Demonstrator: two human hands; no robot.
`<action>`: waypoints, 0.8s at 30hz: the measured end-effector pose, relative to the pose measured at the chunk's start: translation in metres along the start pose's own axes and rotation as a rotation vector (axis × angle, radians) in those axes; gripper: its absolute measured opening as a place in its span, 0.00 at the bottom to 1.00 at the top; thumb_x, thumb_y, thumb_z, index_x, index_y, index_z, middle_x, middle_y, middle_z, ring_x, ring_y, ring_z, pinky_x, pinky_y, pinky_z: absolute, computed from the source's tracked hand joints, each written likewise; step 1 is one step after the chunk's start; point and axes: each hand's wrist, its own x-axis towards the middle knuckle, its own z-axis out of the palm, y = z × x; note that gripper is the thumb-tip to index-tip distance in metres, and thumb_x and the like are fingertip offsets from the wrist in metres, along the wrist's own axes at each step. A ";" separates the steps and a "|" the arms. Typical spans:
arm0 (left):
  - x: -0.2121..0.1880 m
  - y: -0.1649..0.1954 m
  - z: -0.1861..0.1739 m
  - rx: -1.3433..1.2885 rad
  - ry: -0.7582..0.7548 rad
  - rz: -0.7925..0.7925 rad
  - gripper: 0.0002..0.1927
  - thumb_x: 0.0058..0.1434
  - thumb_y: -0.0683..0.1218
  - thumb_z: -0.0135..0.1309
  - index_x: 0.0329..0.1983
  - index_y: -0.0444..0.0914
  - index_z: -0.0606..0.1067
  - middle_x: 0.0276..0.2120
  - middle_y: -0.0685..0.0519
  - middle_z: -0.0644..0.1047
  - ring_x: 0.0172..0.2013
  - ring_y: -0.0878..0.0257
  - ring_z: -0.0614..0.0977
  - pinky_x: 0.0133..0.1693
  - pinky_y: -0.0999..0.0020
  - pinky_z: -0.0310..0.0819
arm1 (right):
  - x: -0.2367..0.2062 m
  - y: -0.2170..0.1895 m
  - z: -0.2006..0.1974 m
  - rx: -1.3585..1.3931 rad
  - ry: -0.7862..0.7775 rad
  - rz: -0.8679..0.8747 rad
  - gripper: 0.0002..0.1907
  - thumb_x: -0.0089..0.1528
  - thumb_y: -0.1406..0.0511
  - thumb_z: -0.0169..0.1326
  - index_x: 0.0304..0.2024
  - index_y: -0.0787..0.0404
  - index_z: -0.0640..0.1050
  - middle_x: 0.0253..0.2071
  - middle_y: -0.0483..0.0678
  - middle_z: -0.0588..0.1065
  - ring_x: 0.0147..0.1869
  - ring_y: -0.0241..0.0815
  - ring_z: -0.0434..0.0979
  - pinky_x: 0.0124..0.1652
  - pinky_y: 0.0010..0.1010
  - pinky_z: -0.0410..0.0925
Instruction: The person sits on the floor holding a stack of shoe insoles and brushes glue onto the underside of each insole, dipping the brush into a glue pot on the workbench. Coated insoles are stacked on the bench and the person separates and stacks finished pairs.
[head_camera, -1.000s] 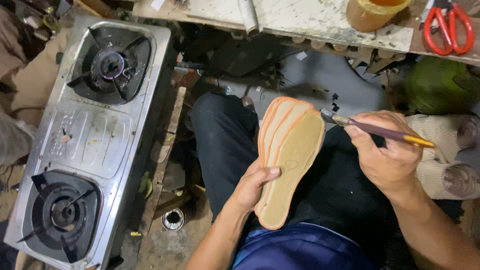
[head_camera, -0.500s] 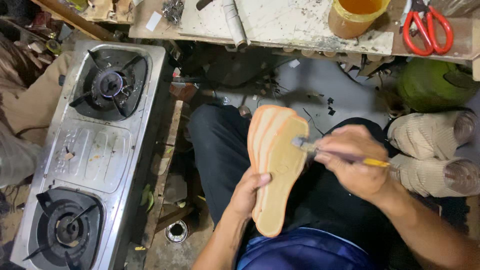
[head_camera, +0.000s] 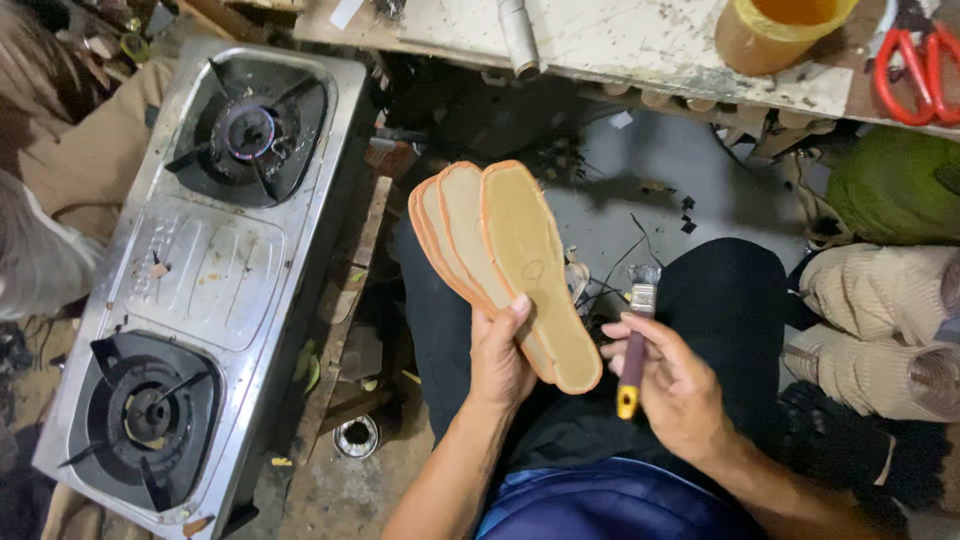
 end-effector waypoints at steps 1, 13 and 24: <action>0.001 -0.001 0.000 0.013 0.003 0.009 0.31 0.63 0.41 0.53 0.69 0.33 0.60 0.55 0.46 0.75 0.52 0.55 0.79 0.54 0.57 0.77 | -0.001 0.000 0.005 0.081 -0.021 0.060 0.32 0.61 0.78 0.52 0.68 0.65 0.62 0.60 0.59 0.72 0.55 0.45 0.80 0.52 0.35 0.75; 0.037 0.005 -0.018 -0.062 0.023 0.108 0.31 0.63 0.48 0.53 0.68 0.38 0.61 0.57 0.51 0.75 0.55 0.63 0.80 0.57 0.65 0.77 | 0.043 -0.011 0.008 -0.045 0.038 0.094 0.34 0.59 0.80 0.55 0.68 0.66 0.63 0.53 0.57 0.74 0.51 0.44 0.79 0.52 0.35 0.74; 0.083 0.070 -0.068 0.409 -0.018 0.267 0.21 0.69 0.50 0.58 0.58 0.31 0.71 0.45 0.48 0.79 0.46 0.60 0.82 0.50 0.64 0.79 | 0.165 0.075 -0.023 0.063 0.128 0.254 0.36 0.60 0.83 0.50 0.70 0.65 0.63 0.56 0.53 0.72 0.52 0.43 0.78 0.49 0.35 0.74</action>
